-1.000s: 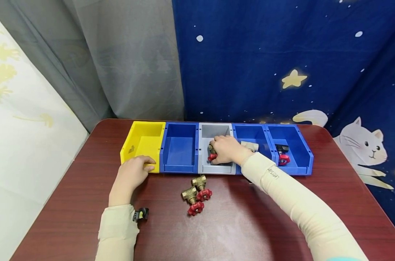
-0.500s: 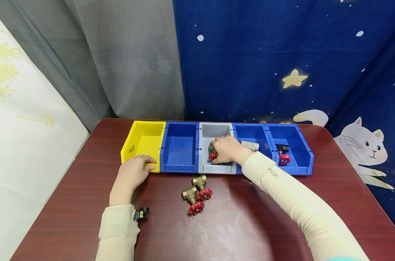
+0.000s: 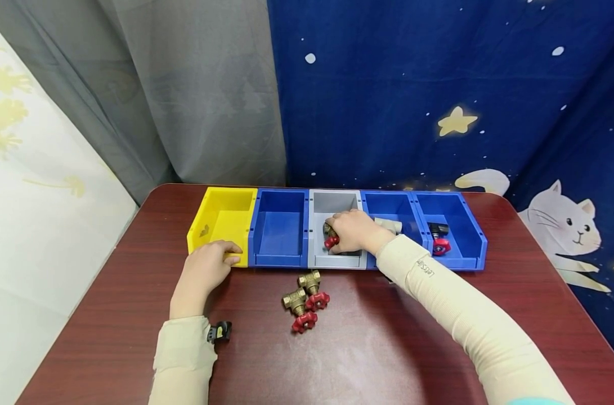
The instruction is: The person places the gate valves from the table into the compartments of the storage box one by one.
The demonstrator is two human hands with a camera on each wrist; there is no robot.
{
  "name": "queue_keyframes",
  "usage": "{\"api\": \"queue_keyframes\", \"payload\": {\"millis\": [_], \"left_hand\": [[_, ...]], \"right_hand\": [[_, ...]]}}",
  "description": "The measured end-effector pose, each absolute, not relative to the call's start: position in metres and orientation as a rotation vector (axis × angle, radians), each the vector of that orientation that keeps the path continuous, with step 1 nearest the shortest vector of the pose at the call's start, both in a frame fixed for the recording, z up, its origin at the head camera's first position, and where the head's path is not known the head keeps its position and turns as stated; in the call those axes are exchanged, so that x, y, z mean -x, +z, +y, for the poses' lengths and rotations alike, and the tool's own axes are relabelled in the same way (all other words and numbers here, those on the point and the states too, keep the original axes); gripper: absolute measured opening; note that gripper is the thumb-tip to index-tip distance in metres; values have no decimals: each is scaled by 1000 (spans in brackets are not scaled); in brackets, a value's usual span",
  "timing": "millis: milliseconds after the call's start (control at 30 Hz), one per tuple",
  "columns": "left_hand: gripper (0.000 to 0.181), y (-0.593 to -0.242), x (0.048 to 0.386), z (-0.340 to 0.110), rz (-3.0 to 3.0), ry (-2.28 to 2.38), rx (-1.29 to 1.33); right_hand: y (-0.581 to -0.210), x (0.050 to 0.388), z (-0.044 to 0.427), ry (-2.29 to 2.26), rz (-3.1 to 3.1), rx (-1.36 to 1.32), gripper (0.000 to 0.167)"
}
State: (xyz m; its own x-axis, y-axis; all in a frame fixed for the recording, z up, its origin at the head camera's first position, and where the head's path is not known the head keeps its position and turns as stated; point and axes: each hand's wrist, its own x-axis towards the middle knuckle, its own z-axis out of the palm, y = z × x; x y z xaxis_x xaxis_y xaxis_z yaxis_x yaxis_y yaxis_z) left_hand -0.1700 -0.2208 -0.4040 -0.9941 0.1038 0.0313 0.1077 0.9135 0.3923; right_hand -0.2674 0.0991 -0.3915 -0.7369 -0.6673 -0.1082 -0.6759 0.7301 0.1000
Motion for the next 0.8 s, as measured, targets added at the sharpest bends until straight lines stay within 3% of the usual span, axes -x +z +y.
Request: {"api": "queue_keyframes", "payload": {"millis": [233, 500, 800], "left_hand": [[18, -403, 169, -221, -3057, -631, 177], [18, -403, 168, -221, -3058, -633, 176], [19, -402, 169, -220, -3065, -635, 169]], "right_hand": [[-384, 266, 102, 142, 2858, 1107, 75], [-374, 254, 112, 30, 2928, 1249, 56], [-372, 233, 123, -148, 2974, 1259, 47]]}}
